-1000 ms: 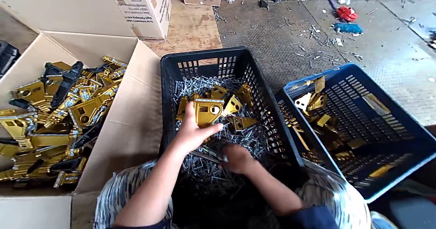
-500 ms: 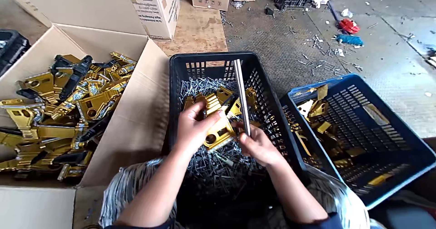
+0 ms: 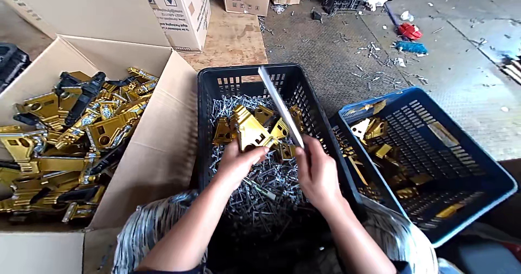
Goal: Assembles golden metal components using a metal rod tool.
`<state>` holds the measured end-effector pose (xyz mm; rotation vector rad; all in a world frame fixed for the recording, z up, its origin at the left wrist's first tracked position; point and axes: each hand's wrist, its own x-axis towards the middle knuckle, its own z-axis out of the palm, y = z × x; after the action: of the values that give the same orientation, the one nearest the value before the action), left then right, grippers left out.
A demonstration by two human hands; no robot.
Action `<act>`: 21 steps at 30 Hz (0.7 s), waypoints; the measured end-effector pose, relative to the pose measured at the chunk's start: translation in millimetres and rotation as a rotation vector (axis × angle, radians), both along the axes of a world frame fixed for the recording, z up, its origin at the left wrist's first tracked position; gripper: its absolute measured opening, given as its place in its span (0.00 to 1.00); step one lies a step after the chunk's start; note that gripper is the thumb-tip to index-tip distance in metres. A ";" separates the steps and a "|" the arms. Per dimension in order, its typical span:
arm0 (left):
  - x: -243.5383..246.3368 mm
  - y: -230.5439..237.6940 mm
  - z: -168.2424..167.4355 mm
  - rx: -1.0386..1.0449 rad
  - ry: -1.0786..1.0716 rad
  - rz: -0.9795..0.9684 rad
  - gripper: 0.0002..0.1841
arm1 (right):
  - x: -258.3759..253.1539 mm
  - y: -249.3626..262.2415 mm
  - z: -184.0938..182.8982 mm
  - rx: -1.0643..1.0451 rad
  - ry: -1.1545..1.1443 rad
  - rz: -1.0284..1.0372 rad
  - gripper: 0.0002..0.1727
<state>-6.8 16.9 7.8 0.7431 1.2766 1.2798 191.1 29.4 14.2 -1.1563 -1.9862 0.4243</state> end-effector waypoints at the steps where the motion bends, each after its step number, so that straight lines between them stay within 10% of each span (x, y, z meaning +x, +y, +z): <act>1: -0.6 1.7 0.7 0.009 -0.014 0.034 0.26 | 1.3 -6.1 0.7 0.146 0.079 0.017 0.19; 4: -0.7 1.8 2.6 0.078 -0.045 0.061 0.26 | 3.5 -20.6 -15.3 0.272 0.123 0.058 0.18; 7: -0.6 0.9 1.4 0.113 -0.047 0.053 0.25 | 0.7 -20.6 -17.8 -0.143 -0.233 -0.025 0.17; 12: 0.9 -0.1 6.3 0.100 -0.102 0.059 0.24 | -0.2 -26.0 -16.6 0.129 -0.036 -0.035 0.20; 18: -1.8 -0.9 -5.1 0.139 0.139 0.039 0.27 | -5.0 -6.9 -31.6 -0.423 -0.058 -0.048 0.14; 21: 0.8 -1.1 -3.9 0.154 0.186 0.042 0.27 | -0.8 -13.9 -20.4 -0.028 0.191 -0.045 0.16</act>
<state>-6.0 15.7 3.9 0.9677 1.3589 1.3789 190.3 15.5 -6.3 -1.1324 -1.7911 0.5211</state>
